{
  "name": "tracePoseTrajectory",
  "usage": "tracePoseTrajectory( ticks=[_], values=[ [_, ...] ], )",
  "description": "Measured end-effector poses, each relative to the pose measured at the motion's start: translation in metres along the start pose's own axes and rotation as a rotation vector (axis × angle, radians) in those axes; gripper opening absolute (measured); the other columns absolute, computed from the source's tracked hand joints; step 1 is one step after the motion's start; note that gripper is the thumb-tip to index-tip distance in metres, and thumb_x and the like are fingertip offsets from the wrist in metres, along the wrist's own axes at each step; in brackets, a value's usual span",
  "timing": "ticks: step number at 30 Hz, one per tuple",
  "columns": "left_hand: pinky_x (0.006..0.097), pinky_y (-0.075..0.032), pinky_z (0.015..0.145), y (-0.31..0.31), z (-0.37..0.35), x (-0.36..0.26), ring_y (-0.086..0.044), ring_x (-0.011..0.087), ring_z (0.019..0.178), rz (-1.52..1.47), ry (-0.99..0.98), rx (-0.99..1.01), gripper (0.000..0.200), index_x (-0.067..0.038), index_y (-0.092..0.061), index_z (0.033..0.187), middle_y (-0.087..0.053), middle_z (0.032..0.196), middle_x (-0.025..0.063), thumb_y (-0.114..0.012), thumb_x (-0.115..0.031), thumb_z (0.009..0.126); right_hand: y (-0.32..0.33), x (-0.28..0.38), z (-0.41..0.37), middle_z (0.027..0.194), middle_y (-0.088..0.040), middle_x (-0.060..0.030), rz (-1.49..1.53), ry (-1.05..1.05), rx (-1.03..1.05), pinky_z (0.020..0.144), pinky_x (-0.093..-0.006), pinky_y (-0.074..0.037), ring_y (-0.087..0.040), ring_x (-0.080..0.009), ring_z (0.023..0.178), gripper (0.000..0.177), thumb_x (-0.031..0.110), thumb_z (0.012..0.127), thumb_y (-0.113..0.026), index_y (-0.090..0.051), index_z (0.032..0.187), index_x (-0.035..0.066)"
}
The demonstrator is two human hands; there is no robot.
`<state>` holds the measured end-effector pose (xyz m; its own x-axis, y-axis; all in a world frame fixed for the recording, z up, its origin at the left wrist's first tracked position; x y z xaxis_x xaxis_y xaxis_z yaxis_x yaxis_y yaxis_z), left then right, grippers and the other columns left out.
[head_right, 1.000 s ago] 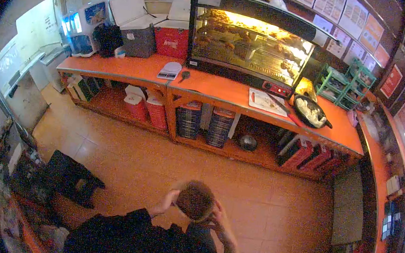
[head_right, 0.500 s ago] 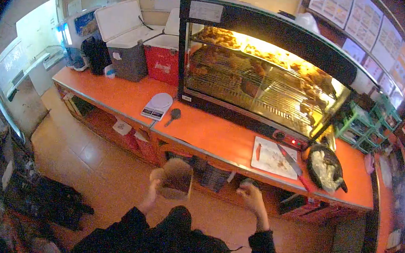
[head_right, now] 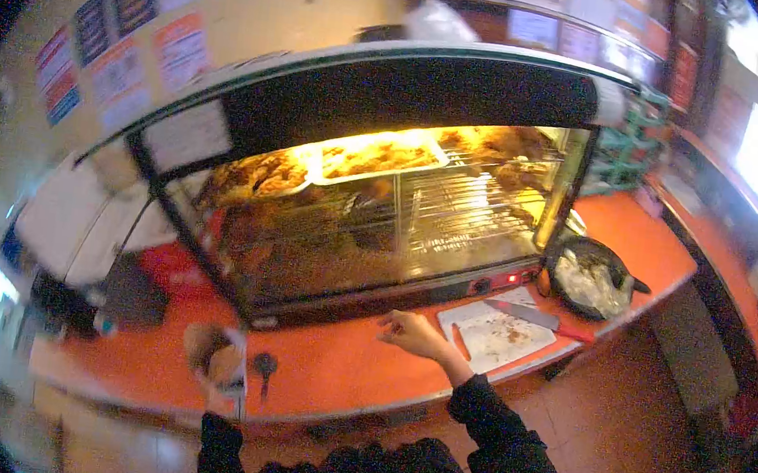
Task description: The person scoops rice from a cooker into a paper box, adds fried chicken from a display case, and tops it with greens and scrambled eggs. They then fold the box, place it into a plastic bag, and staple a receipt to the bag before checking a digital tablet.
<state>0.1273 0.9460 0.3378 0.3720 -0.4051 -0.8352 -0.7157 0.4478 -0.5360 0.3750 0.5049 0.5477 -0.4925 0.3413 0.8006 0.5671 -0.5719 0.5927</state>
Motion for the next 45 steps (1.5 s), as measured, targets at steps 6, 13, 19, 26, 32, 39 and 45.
tracePoseTrajectory(
  ticks=[6, 13, 19, 26, 32, 39, 45],
  values=[
    [0.0381, -0.039, 0.084, 0.084, 0.079, 0.065, -0.042, 0.029, 0.105, 0.391, 0.197, -0.134, 0.056, -0.003, -0.02, 0.128, -0.037, 0.121, 0.0146, -0.036, -0.038, 0.086, 0.028, -0.109, -0.028, 0.078, -0.06, -0.0081, 0.145, -0.262, -0.084, 0.061, -0.0255, -0.045, -0.057, -0.012, 0.068, 0.032, 0.026, 0.079, -0.059, -0.055, 0.099, 0.002],
    [0.0391, -0.035, 0.087, -0.032, 0.021, -0.028, -0.038, 0.029, 0.11, 0.95, -0.36, -0.59, 0.06, -0.004, -0.016, 0.13, -0.034, 0.124, 0.016, -0.035, -0.04, 0.087, 0.147, -0.205, -0.076, 0.07, -0.059, -0.005, 0.22, -0.357, -0.41, 0.055, -0.0236, -0.043, -0.053, -0.0083, 0.061, 0.03, 0.023, 0.078, -0.06, -0.055, 0.097, 0.001],
    [0.04, -0.032, 0.09, -0.229, -0.048, -0.08, -0.034, 0.029, 0.114, 1.141, -0.675, -0.57, 0.062, -0.005, -0.013, 0.132, -0.032, 0.126, 0.0172, -0.035, -0.041, 0.087, 0.225, -0.246, -0.083, 0.07, -0.06, -0.0045, 0.242, -0.346, -0.547, 0.055, -0.0225, -0.042, -0.053, -0.0066, 0.062, 0.026, 0.019, 0.077, -0.061, -0.056, 0.095, 0.002],
    [0.0388, -0.023, 0.097, -0.316, 0.072, -0.116, -0.029, 0.0282, 0.12, 0.946, -1.111, -0.336, 0.064, -0.004, -0.016, 0.132, -0.032, 0.127, 0.0192, -0.038, -0.041, 0.085, 0.267, -0.288, -0.103, 0.076, -0.06, -0.0052, 0.381, -0.322, -0.555, 0.058, -0.0223, -0.044, -0.055, -0.0081, 0.066, 0.022, 0.015, 0.076, -0.061, -0.057, 0.094, 0.002],
    [0.0363, -0.042, 0.078, -0.296, 0.08, -0.115, -0.04, 0.0278, 0.11, 0.561, -0.729, -0.475, 0.058, -0.002, -0.025, 0.128, -0.038, 0.122, 0.0189, -0.042, -0.037, 0.085, 0.299, -0.332, -0.145, 0.072, -0.061, -0.011, 0.224, -0.395, -0.559, 0.056, -0.0276, -0.045, -0.059, -0.0162, 0.063, 0.025, 0.023, 0.075, -0.061, -0.057, 0.087, 0.001],
    [0.0354, -0.041, 0.048, -0.238, 0.103, -0.129, -0.05, 0.022, 0.058, 0.33, -0.208, -0.468, 0.04, -0.003, -0.052, 0.105, -0.054, 0.085, 0.0127, -0.043, -0.036, 0.084, 0.294, -0.361, -0.173, 0.059, -0.054, -0.011, 0.165, -0.398, -0.63, 0.048, -0.0294, -0.04, -0.053, -0.0163, 0.054, 0.027, 0.024, 0.073, -0.064, -0.053, 0.072, -0.001],
    [0.035, -0.043, 0.063, -0.3, 0.031, -0.151, -0.053, 0.0236, 0.074, 0.936, -0.808, -0.294, 0.033, 0.0, -0.054, 0.094, -0.056, 0.086, 0.0138, -0.052, -0.029, 0.078, 0.267, -0.357, -0.156, 0.065, -0.058, -0.0067, 0.327, -0.396, -0.501, 0.051, -0.024, -0.041, -0.053, -0.01, 0.058, 0.021, 0.016, 0.075, -0.061, -0.056, 0.087, 0.0]
  ],
)
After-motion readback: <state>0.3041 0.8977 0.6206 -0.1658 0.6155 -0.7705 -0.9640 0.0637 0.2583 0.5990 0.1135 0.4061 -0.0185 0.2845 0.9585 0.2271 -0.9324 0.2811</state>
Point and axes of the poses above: each hand's wrist, its own z-axis towards the middle knuckle, its own y-axis out of the back of the hand, x = y × z, the point moved 9 cm from there along z, towards the middle knuckle
